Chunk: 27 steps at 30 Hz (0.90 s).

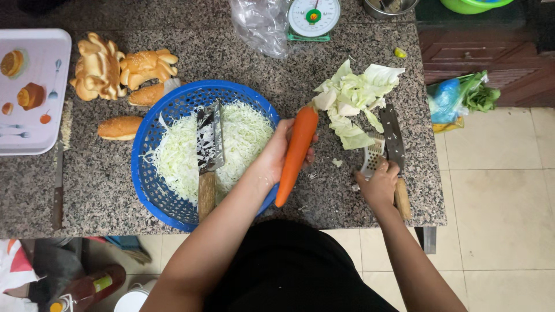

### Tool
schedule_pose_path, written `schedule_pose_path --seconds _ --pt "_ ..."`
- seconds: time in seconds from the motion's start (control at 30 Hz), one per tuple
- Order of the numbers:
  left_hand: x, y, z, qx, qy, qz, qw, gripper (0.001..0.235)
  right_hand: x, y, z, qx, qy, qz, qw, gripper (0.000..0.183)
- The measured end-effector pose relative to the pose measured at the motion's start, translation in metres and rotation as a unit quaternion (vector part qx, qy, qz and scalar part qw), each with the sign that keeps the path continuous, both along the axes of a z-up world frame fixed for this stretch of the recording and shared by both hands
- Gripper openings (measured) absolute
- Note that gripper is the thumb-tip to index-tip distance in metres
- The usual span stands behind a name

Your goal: The person removes a carrot from a plastic bag and uses a peeler to shred it directly into a blue basket containing shredded cabbage.

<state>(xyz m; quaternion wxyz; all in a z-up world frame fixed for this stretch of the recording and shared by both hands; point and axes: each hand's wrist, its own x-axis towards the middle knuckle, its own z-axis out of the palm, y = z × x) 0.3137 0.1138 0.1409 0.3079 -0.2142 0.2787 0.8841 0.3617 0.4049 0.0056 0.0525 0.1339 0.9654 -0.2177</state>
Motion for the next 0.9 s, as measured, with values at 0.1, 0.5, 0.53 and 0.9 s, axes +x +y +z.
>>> schedule_pose_path --seconds 0.1,0.5,0.53,0.9 --pt "0.004 -0.002 0.012 0.007 0.032 -0.011 0.999 0.045 0.005 0.008 -0.001 -0.043 -0.01 -0.02 0.999 0.089" --pt "0.006 0.002 0.044 -0.07 0.074 -0.1 0.99 0.057 -0.004 0.09 -0.031 -0.128 0.006 -0.055 0.99 0.093" --pt "0.005 0.002 0.046 -0.093 0.087 -0.109 0.986 0.058 -0.003 0.086 -0.014 -0.129 0.006 -0.056 0.99 0.093" --pt "-0.02 0.022 0.087 -0.468 0.318 -0.236 0.791 0.057 0.014 -0.033 0.208 -0.519 0.042 -0.03 0.853 0.057"
